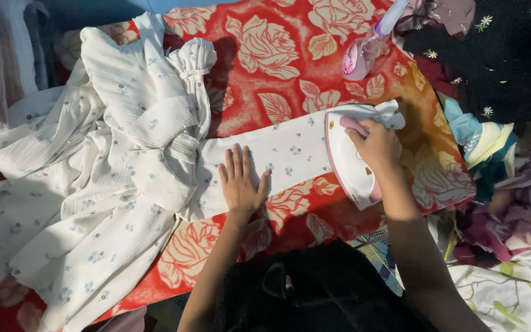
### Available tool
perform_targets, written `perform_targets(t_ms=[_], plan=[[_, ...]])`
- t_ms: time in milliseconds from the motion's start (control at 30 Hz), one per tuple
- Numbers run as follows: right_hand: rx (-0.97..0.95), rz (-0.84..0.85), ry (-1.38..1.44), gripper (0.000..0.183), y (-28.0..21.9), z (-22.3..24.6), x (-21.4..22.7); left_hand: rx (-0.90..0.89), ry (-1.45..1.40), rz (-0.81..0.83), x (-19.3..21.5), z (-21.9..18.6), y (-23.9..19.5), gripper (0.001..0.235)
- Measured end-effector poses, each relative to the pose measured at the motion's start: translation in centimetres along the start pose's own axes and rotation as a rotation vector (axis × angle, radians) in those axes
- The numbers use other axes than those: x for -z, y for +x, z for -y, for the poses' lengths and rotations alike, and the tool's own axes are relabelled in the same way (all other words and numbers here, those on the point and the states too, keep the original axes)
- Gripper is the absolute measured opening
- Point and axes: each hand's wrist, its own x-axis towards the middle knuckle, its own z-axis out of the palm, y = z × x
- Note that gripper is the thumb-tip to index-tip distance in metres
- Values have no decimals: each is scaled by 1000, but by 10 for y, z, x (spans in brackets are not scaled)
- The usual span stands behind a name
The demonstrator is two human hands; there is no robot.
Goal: Ironing a white floral pattern blouse using a steam iron and water spray.
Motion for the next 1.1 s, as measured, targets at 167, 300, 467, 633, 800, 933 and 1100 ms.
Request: perform_targets(t_ms=[167, 300, 467, 633, 800, 933, 1100], plan=[[-61, -72, -1, 43, 20, -15, -14, 7, 1, 18, 4, -1, 1, 89], [-70, -77, -9, 42, 17, -11, -9, 3, 9, 21, 4, -2, -2, 90], [-162, 15, 23, 44, -23, -5, 12, -1, -15, 3, 3, -1, -1, 89], [-212, -35, 24, 47, 10, -30, -6, 0, -14, 7, 2, 0, 1, 90], [-155, -151, 73, 44, 53, -42, -31, 1, -12, 11, 3, 0, -1, 90], [-8, 92, 371, 38, 45, -32, -30, -10, -8, 1, 4, 0, -1, 90], [240, 71, 319, 33, 45, -26, -36, 0, -13, 6, 3, -1, -2, 90]])
